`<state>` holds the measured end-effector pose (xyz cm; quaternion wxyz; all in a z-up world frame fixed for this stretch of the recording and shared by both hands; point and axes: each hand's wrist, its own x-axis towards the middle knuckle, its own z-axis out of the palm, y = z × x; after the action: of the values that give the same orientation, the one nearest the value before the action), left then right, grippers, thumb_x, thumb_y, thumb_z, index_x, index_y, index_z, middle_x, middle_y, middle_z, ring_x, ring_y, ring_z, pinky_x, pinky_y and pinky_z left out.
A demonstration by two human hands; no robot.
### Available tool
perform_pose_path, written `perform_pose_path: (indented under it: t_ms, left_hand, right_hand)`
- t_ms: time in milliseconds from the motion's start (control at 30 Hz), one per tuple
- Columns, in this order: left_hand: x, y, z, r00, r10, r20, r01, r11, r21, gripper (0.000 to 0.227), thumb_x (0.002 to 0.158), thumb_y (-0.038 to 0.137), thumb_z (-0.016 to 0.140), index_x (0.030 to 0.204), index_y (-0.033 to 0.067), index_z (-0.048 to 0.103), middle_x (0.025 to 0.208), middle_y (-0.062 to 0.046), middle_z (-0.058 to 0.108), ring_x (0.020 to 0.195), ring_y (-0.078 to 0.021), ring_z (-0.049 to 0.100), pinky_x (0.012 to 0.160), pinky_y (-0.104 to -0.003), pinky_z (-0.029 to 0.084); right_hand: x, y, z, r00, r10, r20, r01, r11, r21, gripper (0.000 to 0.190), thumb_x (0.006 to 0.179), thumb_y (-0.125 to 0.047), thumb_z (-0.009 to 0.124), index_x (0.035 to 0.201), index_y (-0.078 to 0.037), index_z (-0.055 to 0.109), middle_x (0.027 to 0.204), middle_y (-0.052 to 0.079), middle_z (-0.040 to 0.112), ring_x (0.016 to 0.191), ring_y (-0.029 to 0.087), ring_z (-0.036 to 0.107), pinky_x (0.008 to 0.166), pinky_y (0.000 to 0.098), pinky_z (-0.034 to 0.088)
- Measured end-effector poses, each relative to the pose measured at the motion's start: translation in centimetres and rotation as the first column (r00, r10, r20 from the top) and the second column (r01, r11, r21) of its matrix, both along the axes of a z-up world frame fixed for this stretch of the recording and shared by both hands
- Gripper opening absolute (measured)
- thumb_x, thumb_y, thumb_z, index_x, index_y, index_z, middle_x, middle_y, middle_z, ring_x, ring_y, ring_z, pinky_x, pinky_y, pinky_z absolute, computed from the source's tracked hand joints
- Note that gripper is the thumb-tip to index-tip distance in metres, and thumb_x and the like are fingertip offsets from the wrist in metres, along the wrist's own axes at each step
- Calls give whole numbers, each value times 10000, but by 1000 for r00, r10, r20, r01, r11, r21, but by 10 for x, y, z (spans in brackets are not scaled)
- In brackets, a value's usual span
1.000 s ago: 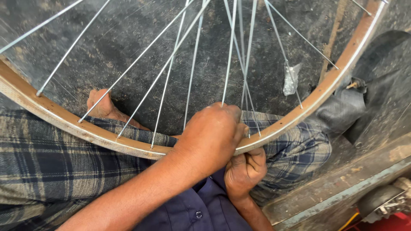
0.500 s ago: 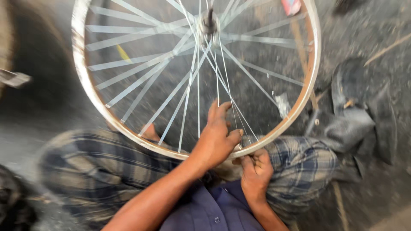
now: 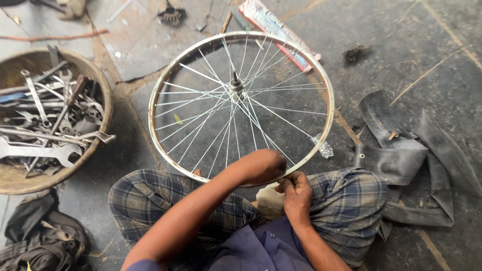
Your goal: The person sits on the floor and repairs a bicycle wheel by hand. They insert and adjust spokes, connecting the hub to the rim, and tighten the nipples to secure the spokes in place.
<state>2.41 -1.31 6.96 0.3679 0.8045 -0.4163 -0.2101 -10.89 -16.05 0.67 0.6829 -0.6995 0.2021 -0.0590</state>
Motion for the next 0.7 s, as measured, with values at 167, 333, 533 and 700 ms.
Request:
perform_pose_path:
  t_ms: [167,333,533,700]
  left_hand:
    - [21,-8,-9,944,-98,-315,147,980,135,196,856,154,665,1025,74,723,867,-165,763,812,-301,763,722,-397,582]
    - [18,-4,-22,957,-151,-248,122,984,-129,225,782,66,694,1000,18,671,907,-133,753,870,-257,749,760,-383,580]
    - [16,-7,-28,950,-94,-299,72,994,-83,256,779,31,654,1033,14,628,914,-148,731,901,-299,735,773,-403,560]
    - [15,-13,-18,952,-74,-298,70,997,-25,300,824,54,625,1122,30,610,1001,-150,735,983,-324,718,833,-427,541]
  right_hand:
    - [-5,0,2,999,4,40,-3,1000,-31,59,967,-27,639,976,1,589,812,56,677,676,100,657,640,244,536]
    - [0,2,-8,1000,-18,3,19,997,-79,79,954,-27,670,974,-7,596,791,57,656,661,101,630,615,247,520]
    - [-3,2,-15,998,0,64,-1,1000,25,84,956,-15,645,1012,-6,584,856,29,659,716,81,639,668,227,540]
    - [-3,1,-15,999,-25,43,23,999,42,71,960,-2,631,1024,11,601,849,40,666,719,84,646,677,231,545]
